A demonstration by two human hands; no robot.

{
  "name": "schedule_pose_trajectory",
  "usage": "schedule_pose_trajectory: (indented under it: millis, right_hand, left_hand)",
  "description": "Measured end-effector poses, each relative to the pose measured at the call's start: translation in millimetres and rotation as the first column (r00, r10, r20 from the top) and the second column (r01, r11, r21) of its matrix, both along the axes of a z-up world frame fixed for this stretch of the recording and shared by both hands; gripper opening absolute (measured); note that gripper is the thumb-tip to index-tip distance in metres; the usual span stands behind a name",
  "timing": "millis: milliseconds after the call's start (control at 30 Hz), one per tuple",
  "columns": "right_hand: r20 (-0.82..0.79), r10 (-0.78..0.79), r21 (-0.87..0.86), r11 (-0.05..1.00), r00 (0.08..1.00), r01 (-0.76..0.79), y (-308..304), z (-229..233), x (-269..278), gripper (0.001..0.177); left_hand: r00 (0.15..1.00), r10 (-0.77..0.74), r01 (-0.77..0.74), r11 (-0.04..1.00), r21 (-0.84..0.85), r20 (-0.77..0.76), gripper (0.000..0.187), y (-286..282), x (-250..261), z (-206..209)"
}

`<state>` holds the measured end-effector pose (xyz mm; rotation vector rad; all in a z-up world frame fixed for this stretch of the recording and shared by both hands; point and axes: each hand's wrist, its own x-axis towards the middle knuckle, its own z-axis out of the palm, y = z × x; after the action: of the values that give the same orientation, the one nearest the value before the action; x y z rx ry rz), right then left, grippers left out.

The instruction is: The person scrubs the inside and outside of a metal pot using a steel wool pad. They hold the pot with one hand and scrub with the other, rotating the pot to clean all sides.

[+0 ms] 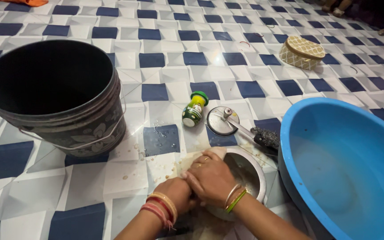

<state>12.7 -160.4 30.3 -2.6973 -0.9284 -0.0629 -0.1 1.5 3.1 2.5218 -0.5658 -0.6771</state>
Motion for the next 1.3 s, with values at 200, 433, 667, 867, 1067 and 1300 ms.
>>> schedule_pose_trajectory:
  millis: [200, 433, 667, 867, 1067, 1300]
  right_hand:
    - [0.261, -0.630, -0.040, 0.750, 0.732, 0.660, -43.0, -6.2, 34.0, 0.058]
    - [-0.066, -0.642, -0.460, 0.699, 0.764, 0.548, 12.9, -9.0, 32.8, 0.055]
    - [-0.181, -0.671, -0.639, 0.636, 0.719, 0.433, -58.4, -0.5, 61.9, 0.036]
    - [-0.120, -0.610, -0.544, 0.700, 0.783, 0.463, -39.9, -1.8, 53.6, 0.041]
    - [-0.133, -0.672, -0.572, 0.652, 0.728, 0.497, 1.1, -14.8, 32.6, 0.060]
    - [-0.260, -0.740, -0.183, 0.669, 0.620, 0.721, -92.1, -13.9, 54.5, 0.050]
  left_hand:
    - [0.999, 0.031, -0.032, 0.998, 0.047, 0.006, 0.050, -4.3, -8.6, -4.9]
    - [0.999, 0.013, -0.014, 0.998, 0.057, 0.032, 0.051, -4.9, -6.4, -2.4]
    - [0.998, 0.006, -0.008, 1.000, 0.020, 0.064, 0.052, -2.2, -13.6, -2.9]
    - [0.997, -0.036, 0.034, 0.999, 0.040, 0.063, 0.050, -6.0, -6.1, -2.0]
    - [0.995, -0.022, 0.019, 0.999, 0.033, 0.098, 0.048, -5.2, -9.9, -7.5]
    - [1.000, 0.018, -0.018, 1.000, -0.013, 0.015, 0.048, -8.0, -13.5, -1.3]
